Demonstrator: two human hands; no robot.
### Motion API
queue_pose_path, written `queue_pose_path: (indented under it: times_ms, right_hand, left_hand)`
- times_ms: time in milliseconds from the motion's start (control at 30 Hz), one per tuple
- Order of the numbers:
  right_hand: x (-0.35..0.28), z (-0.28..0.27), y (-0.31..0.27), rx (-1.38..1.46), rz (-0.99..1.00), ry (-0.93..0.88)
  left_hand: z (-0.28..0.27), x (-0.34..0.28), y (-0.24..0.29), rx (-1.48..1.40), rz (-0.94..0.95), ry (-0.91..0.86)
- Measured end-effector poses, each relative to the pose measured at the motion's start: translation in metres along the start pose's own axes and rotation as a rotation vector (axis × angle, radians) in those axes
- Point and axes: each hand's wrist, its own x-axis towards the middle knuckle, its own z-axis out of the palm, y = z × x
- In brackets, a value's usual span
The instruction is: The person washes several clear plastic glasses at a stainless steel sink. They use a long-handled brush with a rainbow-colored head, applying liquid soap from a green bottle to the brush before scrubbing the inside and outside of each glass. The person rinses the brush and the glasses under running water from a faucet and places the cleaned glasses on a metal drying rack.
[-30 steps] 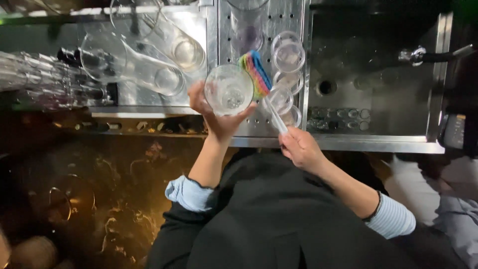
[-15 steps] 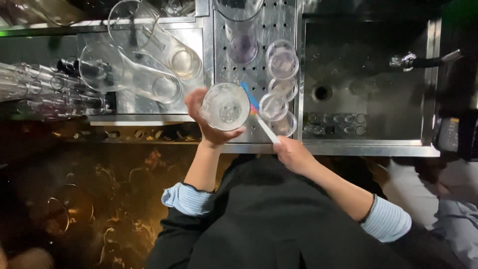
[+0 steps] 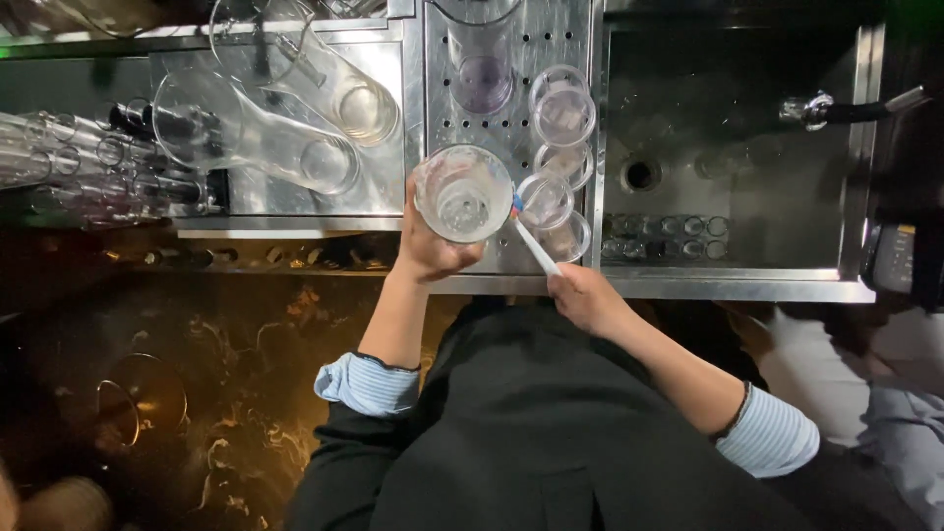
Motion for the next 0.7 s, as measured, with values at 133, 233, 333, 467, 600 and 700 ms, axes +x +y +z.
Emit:
queue_pose_path:
  times_ms: [133, 233, 333, 467, 600, 700]
  right_hand:
    - [-0.014, 0.002, -0.023, 0.163, -0.007, 0.146]
    - [0.009, 0.005, 0.003, 0.044, 0.040, 0.109]
    - [0.021, 0.006, 0.027, -0.110, 0.188, 0.032]
    - [0.001, -0.003, -0.009, 0.009, 0.008, 0.084]
    - [0.000, 0.002, -0.020, 0.099, -0.077, 0.136]
    - [0.017, 0.004, 0.007, 0.012, -0.047, 0.112]
  left_hand:
    - [0.014, -0.008, -0.003, 0.039, 0.005, 0.043]
    - [0.017, -0.011, -0.001, 0.075, 0.045, 0.088]
    - [0.014, -0.022, -0.002, 0.110, 0.070, 0.130]
    - [0.022, -0.026, -0.012, 0.165, 0.070, 0.188]
    - [0.024, -0.029, -0.016, 0.201, 0.087, 0.238]
    - [0.025, -0.019, -0.021, 0.234, 0.129, 0.278]
